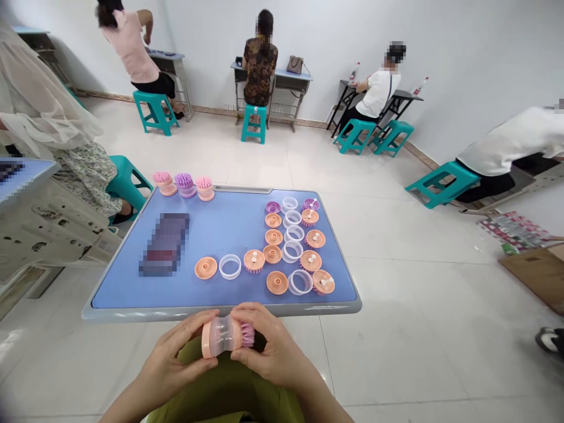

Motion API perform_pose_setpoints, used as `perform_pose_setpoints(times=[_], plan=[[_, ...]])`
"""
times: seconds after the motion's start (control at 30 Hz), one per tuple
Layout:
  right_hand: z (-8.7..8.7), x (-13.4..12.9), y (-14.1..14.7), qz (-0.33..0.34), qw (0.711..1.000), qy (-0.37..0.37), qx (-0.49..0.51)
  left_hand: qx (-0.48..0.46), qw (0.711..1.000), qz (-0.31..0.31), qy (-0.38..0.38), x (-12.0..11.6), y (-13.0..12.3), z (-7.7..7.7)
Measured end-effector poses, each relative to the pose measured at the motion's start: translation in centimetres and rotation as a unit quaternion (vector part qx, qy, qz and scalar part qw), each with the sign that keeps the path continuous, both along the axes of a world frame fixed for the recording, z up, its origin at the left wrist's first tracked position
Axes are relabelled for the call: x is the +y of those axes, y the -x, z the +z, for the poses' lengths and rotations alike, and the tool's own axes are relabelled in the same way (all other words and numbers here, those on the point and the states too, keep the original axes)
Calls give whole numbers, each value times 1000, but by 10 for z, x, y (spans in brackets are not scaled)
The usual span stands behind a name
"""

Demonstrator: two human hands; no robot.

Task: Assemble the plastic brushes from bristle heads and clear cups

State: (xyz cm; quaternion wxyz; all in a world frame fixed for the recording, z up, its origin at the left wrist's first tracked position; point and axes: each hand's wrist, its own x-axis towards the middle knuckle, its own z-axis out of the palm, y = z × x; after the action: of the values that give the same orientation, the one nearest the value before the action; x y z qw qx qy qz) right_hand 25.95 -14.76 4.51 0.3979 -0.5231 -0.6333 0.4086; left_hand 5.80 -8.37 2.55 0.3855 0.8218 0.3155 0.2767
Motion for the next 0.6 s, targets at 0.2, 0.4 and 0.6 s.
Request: perform_pose_setpoints(times=[0.2,0.4,0.6], plan=[[24,2,3,18,994,-31,-106,-98,963,-5,250,2,0,-7],[37,4,9,23,982,-64,-177,-159,925,-1,346,6,0,-12],[43,4,10,24,974,-89,-205,-165,922,7,350,7,2,-11]])
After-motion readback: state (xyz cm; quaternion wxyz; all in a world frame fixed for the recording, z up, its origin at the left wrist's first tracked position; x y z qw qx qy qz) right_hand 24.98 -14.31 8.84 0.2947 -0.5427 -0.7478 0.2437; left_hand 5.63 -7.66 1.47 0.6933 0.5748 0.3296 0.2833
